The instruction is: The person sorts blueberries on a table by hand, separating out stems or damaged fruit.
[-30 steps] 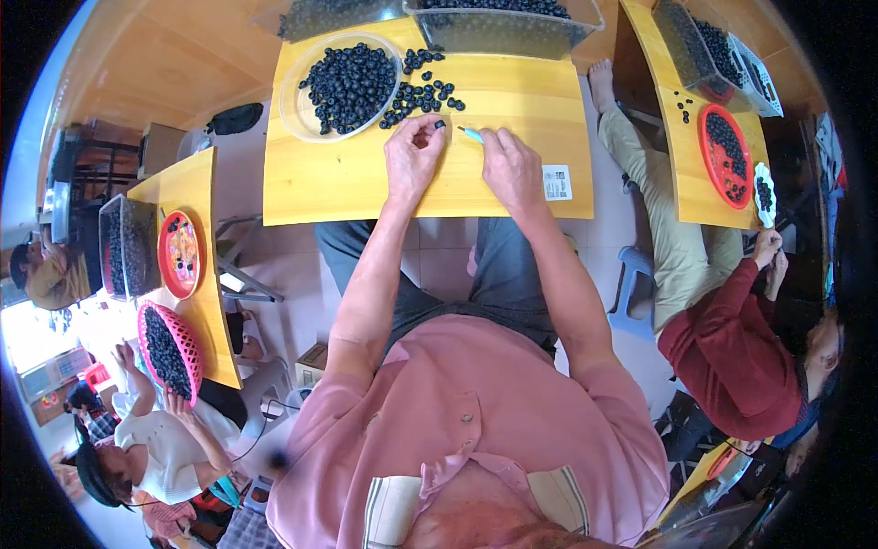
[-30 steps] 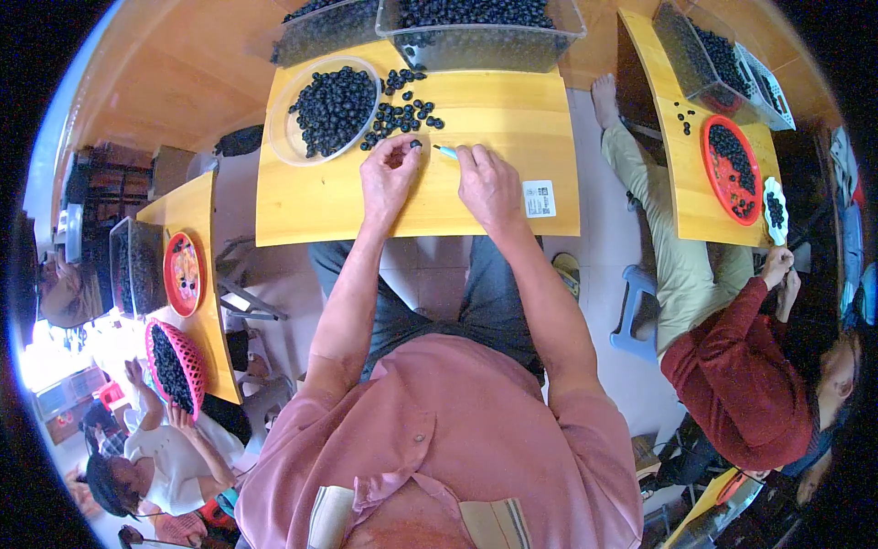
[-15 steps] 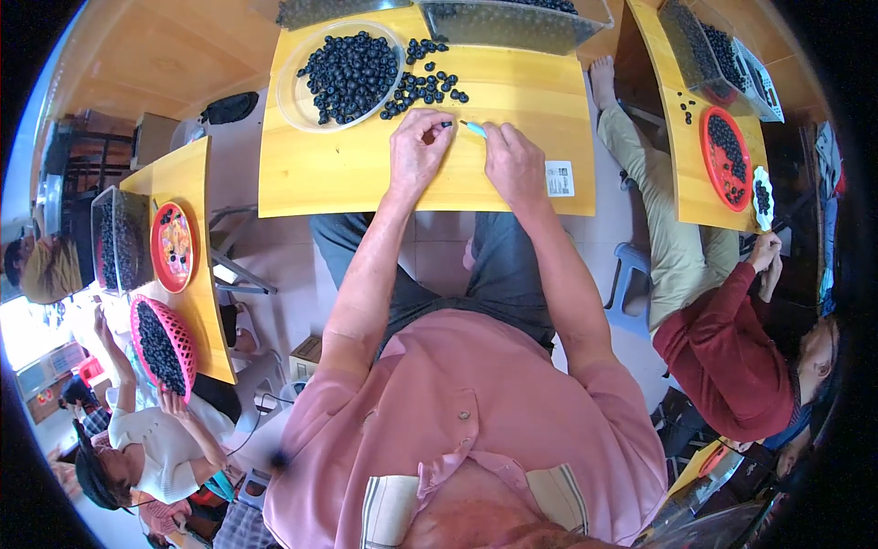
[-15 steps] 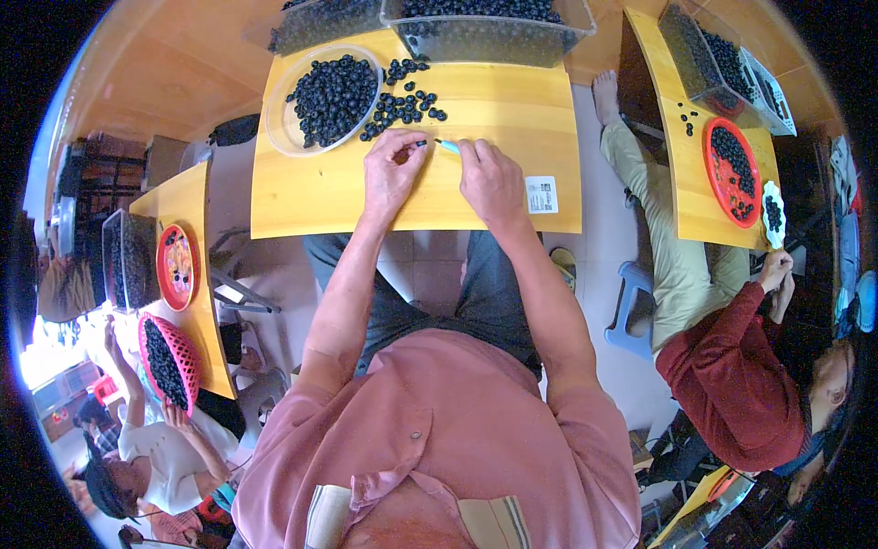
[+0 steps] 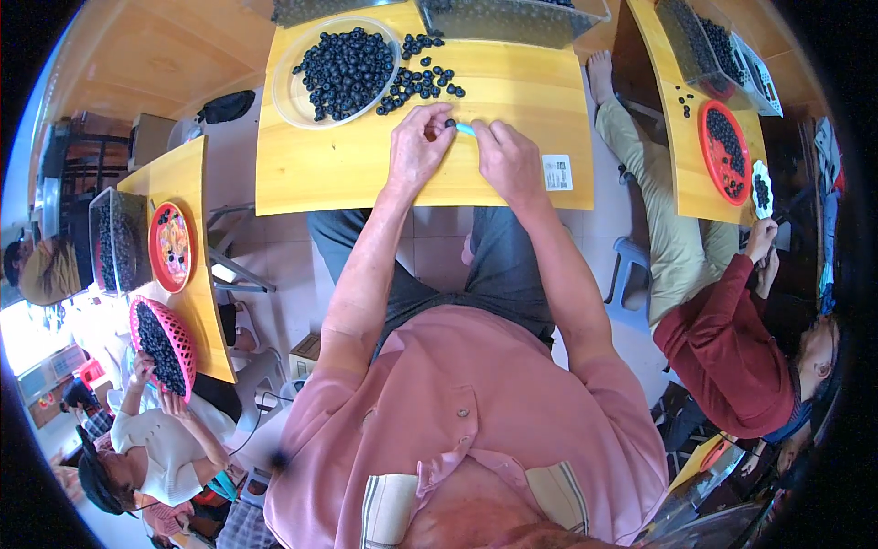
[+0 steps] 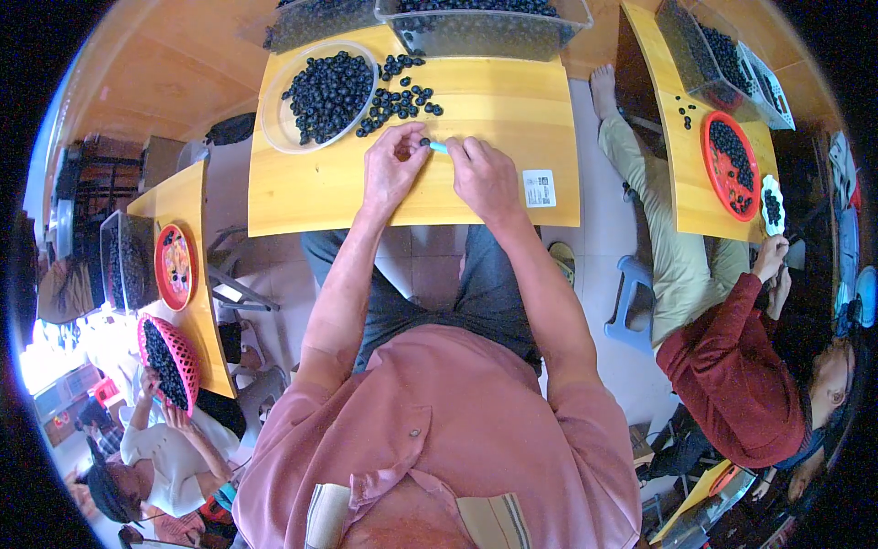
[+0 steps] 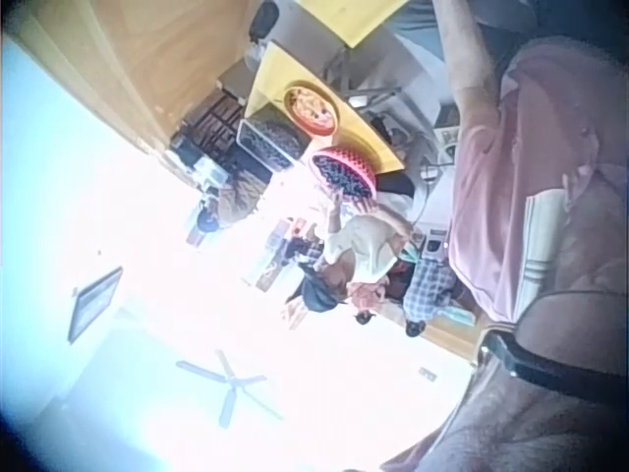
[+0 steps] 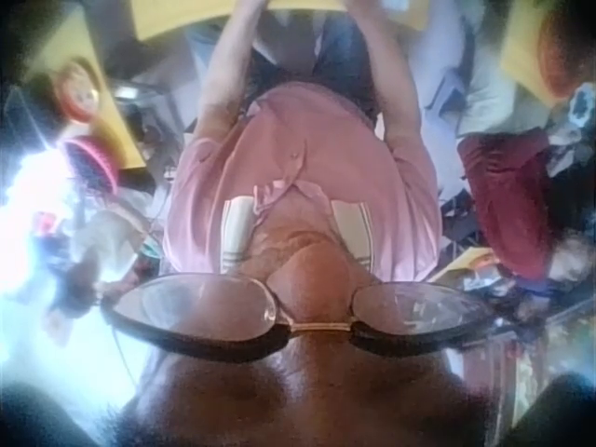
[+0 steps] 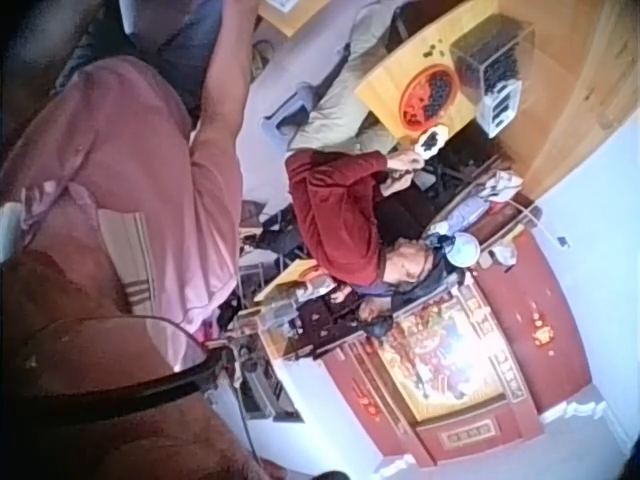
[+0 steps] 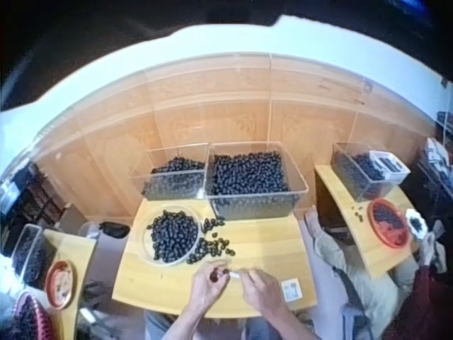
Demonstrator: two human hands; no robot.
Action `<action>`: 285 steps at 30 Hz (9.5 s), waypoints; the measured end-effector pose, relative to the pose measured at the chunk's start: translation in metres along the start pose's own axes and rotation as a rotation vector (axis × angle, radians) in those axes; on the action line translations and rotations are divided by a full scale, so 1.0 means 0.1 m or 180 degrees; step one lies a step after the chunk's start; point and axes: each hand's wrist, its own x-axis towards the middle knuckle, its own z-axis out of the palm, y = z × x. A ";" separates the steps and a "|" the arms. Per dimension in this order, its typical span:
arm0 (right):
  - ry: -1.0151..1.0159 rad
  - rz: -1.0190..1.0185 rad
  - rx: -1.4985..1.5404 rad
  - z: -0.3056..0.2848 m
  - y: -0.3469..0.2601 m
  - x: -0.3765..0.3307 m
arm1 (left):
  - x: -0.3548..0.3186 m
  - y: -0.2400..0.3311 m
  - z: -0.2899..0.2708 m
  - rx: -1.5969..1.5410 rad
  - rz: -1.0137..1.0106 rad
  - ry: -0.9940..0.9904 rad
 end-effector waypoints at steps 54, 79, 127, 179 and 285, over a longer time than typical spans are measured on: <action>0.0071 0.0433 -0.0098 0.06 0.08 -0.04 | 0.40 0.06 -0.14 0.2124 0.0960 -0.0674; 0.0013 0.0405 -0.0137 0.04 0.05 -0.02 | 0.11 -0.01 -0.27 0.1338 0.0678 -0.0528; -0.0118 0.0061 -0.0050 0.02 0.01 -0.01 | -0.06 -0.03 -0.05 -0.0235 -0.0202 0.0055; -0.0025 0.0293 -0.0146 0.05 0.04 -0.01 | 0.35 0.14 -0.34 0.1735 0.0839 -0.0159; 0.0036 0.0175 -0.0140 0.04 0.05 -0.01 | 0.62 0.30 -0.68 0.1401 0.0996 0.0856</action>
